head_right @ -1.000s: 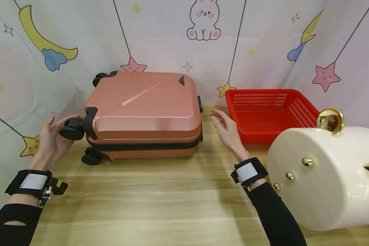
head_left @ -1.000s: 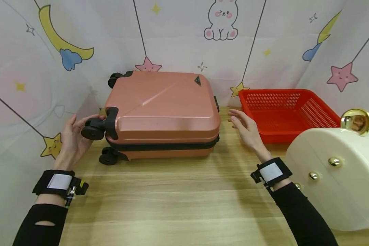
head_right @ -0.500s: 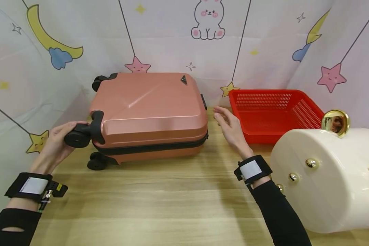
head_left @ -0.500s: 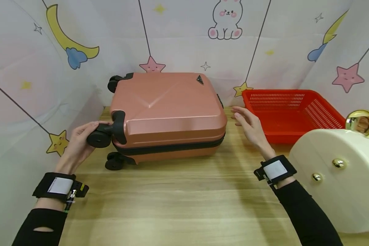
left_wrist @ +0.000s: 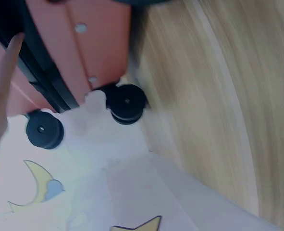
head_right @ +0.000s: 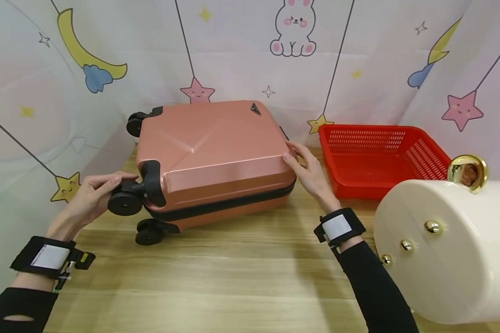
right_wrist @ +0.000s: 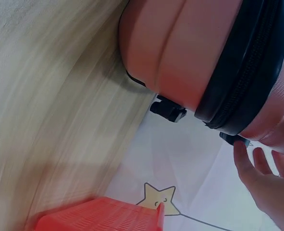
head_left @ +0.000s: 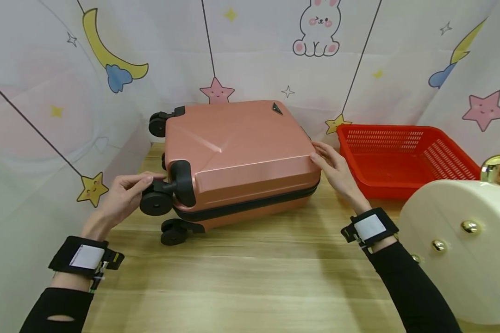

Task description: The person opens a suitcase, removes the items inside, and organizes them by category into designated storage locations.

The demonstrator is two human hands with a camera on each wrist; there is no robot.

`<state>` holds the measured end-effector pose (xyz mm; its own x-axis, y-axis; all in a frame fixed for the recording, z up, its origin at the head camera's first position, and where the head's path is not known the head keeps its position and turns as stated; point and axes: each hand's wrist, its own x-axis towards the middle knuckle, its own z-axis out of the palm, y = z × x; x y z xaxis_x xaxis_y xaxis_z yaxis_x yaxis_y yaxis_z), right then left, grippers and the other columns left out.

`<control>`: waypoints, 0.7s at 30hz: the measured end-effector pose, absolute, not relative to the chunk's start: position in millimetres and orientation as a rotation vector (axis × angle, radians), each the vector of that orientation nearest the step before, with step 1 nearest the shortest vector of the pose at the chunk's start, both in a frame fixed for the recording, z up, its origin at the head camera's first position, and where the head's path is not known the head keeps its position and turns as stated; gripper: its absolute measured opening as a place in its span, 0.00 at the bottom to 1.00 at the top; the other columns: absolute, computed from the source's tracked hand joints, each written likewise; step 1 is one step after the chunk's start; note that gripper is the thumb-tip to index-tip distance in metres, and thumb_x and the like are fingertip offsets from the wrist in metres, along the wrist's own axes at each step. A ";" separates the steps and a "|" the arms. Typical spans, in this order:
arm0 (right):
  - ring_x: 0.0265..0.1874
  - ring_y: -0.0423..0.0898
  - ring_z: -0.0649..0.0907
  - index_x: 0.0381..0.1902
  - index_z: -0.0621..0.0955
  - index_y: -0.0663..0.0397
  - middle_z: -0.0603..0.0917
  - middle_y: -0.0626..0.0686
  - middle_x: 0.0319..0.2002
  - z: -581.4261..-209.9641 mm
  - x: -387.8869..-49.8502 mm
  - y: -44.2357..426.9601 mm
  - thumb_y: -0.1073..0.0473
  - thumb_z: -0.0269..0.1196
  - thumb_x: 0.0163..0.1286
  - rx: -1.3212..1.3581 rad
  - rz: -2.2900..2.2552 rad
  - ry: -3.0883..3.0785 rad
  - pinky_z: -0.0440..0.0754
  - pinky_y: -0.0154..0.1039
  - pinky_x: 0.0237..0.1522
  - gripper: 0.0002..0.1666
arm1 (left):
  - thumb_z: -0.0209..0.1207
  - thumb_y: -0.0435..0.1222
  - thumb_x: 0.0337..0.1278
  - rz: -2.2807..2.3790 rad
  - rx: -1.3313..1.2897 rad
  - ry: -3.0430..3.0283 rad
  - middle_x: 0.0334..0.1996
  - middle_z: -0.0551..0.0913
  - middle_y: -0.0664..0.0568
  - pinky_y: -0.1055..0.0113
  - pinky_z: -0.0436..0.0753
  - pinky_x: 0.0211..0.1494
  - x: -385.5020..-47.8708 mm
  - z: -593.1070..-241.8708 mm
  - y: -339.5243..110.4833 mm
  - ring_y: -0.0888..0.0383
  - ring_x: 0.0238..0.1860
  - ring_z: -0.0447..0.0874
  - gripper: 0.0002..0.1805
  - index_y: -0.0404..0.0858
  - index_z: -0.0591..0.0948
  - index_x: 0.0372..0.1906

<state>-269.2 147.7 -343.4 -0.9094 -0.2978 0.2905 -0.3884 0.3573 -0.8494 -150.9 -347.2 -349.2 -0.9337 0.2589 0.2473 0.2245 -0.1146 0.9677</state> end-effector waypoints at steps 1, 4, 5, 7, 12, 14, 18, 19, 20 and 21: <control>0.76 0.61 0.66 0.76 0.64 0.53 0.66 0.59 0.76 -344.1 -270.2 147.5 0.53 0.54 0.78 0.640 1.614 -2.539 0.60 0.62 0.76 0.32 | 0.46 0.34 0.78 2.258 0.483 2.126 0.55 0.83 0.58 0.68 0.86 0.53 -154.0 -349.3 -349.6 0.64 0.59 0.80 0.19 0.34 0.81 0.62; 0.78 0.62 0.61 0.80 0.58 0.51 0.60 0.59 0.79 -345.7 -272.7 146.7 0.52 0.53 0.79 0.656 1.629 -2.606 0.58 0.63 0.77 0.36 | 0.47 0.45 0.78 2.238 0.181 2.189 0.65 0.75 0.57 0.53 0.72 0.73 -166.6 -350.5 -355.3 0.57 0.70 0.69 0.26 0.38 0.69 0.73; 0.78 0.63 0.60 0.80 0.55 0.50 0.58 0.60 0.80 -346.2 -273.4 146.5 0.52 0.52 0.79 0.660 1.636 -2.626 0.57 0.64 0.77 0.37 | 0.46 0.48 0.78 2.204 0.095 2.199 0.70 0.70 0.53 0.45 0.63 0.78 -171.6 -351.4 -356.3 0.54 0.75 0.63 0.31 0.40 0.62 0.77; 0.78 0.64 0.59 0.81 0.52 0.49 0.56 0.61 0.80 -346.8 -274.8 146.5 0.51 0.51 0.80 0.662 1.644 -2.660 0.56 0.66 0.76 0.38 | 0.44 0.54 0.77 2.103 -0.035 2.206 0.79 0.56 0.49 0.38 0.49 0.80 -181.7 -353.0 -355.1 0.49 0.81 0.51 0.38 0.44 0.49 0.82; 0.77 0.65 0.60 0.82 0.50 0.46 0.55 0.63 0.80 -347.1 -276.3 145.9 0.48 0.49 0.80 0.665 1.645 -2.697 0.57 0.67 0.75 0.39 | 0.42 0.57 0.76 1.907 -0.070 2.328 0.83 0.41 0.46 0.58 0.66 0.78 -200.3 -357.5 -339.7 0.41 0.82 0.47 0.41 0.46 0.42 0.82; 0.77 0.65 0.61 0.82 0.50 0.46 0.56 0.63 0.80 -347.0 -276.5 146.1 0.47 0.49 0.80 0.673 1.647 -2.690 0.57 0.66 0.76 0.39 | 0.42 0.56 0.77 1.863 -0.043 2.412 0.82 0.47 0.43 0.72 0.72 0.71 -201.0 -358.9 -334.1 0.40 0.80 0.52 0.39 0.44 0.46 0.82; 0.76 0.63 0.63 0.81 0.53 0.47 0.59 0.63 0.78 -346.6 -275.9 148.4 0.46 0.51 0.79 0.650 1.647 -2.675 0.58 0.64 0.76 0.39 | 0.41 0.55 0.77 1.781 -0.025 2.543 0.79 0.58 0.39 0.83 0.74 0.57 -195.8 -363.0 -329.2 0.40 0.77 0.61 0.37 0.42 0.53 0.81; 0.76 0.63 0.64 0.81 0.53 0.46 0.60 0.63 0.78 -346.5 -275.4 149.2 0.46 0.52 0.79 0.638 1.647 -2.674 0.59 0.64 0.76 0.39 | 0.42 0.55 0.77 1.774 -0.019 2.552 0.78 0.59 0.39 0.84 0.74 0.56 -194.8 -364.2 -328.7 0.40 0.77 0.62 0.36 0.42 0.54 0.80; 0.76 0.63 0.64 0.81 0.54 0.46 0.60 0.63 0.78 -346.2 -275.0 150.0 0.45 0.53 0.78 0.626 1.643 -2.676 0.59 0.64 0.76 0.40 | 0.42 0.54 0.77 1.776 -0.005 2.552 0.78 0.60 0.38 0.84 0.74 0.56 -193.9 -365.1 -328.4 0.40 0.76 0.62 0.36 0.42 0.55 0.80; 0.76 0.63 0.65 0.81 0.54 0.45 0.61 0.63 0.78 -346.2 -274.8 150.9 0.44 0.53 0.77 0.613 1.640 -2.678 0.60 0.64 0.76 0.40 | 0.43 0.54 0.77 1.778 0.004 2.547 0.78 0.59 0.39 0.84 0.74 0.56 -193.1 -365.7 -328.4 0.40 0.77 0.62 0.36 0.42 0.56 0.80</control>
